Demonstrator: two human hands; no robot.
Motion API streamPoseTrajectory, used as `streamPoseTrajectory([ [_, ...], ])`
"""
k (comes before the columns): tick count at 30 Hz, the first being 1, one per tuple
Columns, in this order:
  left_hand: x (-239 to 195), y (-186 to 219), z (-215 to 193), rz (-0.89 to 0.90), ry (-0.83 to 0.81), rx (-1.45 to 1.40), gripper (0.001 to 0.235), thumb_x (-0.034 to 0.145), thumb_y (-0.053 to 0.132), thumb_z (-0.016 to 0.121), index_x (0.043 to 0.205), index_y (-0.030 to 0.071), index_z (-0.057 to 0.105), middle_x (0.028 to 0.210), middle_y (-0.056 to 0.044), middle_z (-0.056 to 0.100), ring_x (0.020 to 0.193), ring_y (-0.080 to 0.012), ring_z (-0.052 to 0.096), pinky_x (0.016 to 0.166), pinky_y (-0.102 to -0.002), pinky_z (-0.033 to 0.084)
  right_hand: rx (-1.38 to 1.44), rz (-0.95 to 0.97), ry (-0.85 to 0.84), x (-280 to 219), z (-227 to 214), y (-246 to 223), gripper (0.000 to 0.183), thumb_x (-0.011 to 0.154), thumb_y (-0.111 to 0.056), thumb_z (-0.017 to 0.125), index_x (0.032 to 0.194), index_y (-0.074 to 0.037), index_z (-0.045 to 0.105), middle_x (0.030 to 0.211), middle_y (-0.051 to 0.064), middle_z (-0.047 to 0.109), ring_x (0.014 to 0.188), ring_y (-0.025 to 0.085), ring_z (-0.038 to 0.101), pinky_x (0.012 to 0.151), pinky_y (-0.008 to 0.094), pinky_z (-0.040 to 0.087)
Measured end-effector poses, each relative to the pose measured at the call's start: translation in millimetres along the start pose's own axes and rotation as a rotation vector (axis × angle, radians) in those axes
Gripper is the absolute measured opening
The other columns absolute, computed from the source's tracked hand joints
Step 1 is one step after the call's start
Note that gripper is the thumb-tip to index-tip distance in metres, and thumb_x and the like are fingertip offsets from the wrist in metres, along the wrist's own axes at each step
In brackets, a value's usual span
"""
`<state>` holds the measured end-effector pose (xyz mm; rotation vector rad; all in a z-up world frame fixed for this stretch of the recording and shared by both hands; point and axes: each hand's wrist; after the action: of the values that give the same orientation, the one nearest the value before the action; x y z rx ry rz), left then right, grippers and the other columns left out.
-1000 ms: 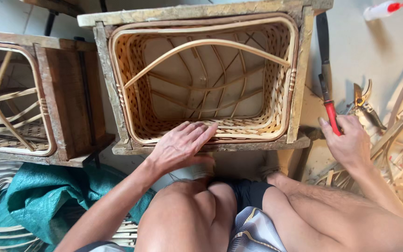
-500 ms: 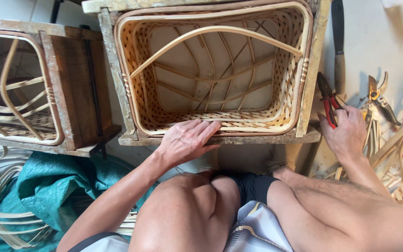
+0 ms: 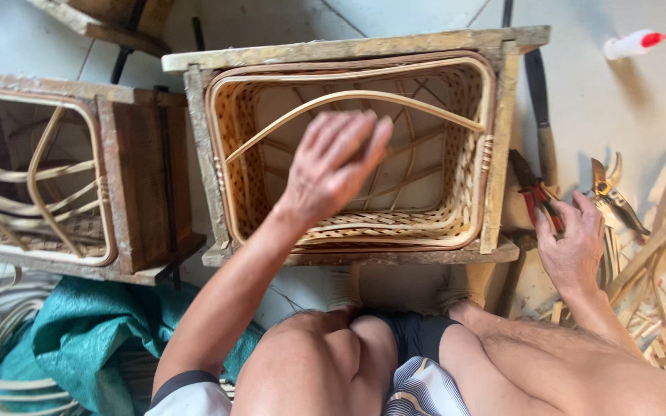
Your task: The person weaves thin bamboo strips into a rectangular basket frame, using pliers to tuck and secure the strips, a hammer to tap them into place, and a glue bottle to apply adhesive along the edges. The basket is rotated and adjusted during the process.
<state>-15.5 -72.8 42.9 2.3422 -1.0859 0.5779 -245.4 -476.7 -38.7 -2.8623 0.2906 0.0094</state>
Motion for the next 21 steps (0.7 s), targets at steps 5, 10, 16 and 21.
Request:
streamPoseTrajectory([
  [5,11.8,-23.8,15.7,0.003,-0.082,0.005,0.037,0.079,0.001,0.079,0.115,0.004,0.079,0.108,-0.005,0.064,0.099,-0.0215,0.063,0.085,-0.039,0.05,0.112,0.119,0.103,-28.8,-23.4,-1.8,0.018,0.105,-0.013,0.073,0.12,-0.004,0.069,0.134,0.017,0.063,0.125,0.034,0.061,0.109,0.044,0.05],
  [10,15.3,-24.5,27.8,-0.014,-0.039,0.019,0.013,0.103,0.0,0.083,0.115,0.004,0.08,0.11,-0.007,0.066,0.099,-0.0251,0.062,0.085,-0.04,0.049,0.195,0.309,0.223,-64.6,-25.6,8.6,0.014,0.1,-0.009,0.073,0.112,-0.003,0.071,0.125,0.015,0.068,0.119,0.031,0.065,0.104,0.042,0.054],
  [16,19.4,-35.0,27.1,-0.029,-0.227,-0.005,0.01,0.11,0.004,0.073,0.12,0.004,0.077,0.11,-0.009,0.064,0.1,-0.0255,0.061,0.088,-0.037,0.05,0.306,0.57,0.32,-100.4,-29.5,65.7,0.012,0.104,-0.008,0.072,0.113,-0.001,0.073,0.103,0.013,0.074,0.083,0.02,0.07,0.075,0.033,0.055],
  [21,12.3,-30.6,6.8,-0.05,-0.335,0.04,0.019,0.11,0.009,0.076,0.126,-0.001,0.074,0.118,-0.011,0.066,0.107,-0.026,0.062,0.096,-0.039,0.05,0.286,0.634,0.232,-67.4,-30.4,156.8,0.022,0.106,-0.02,0.076,0.115,0.0,0.072,0.101,0.013,0.076,0.09,0.019,0.072,0.082,0.033,0.056],
])
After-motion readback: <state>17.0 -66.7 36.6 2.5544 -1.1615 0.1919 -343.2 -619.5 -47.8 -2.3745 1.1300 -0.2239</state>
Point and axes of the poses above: each hand's wrist, its own x-axis towards the middle knuckle, its own z-axis out of the palm, y = z × x
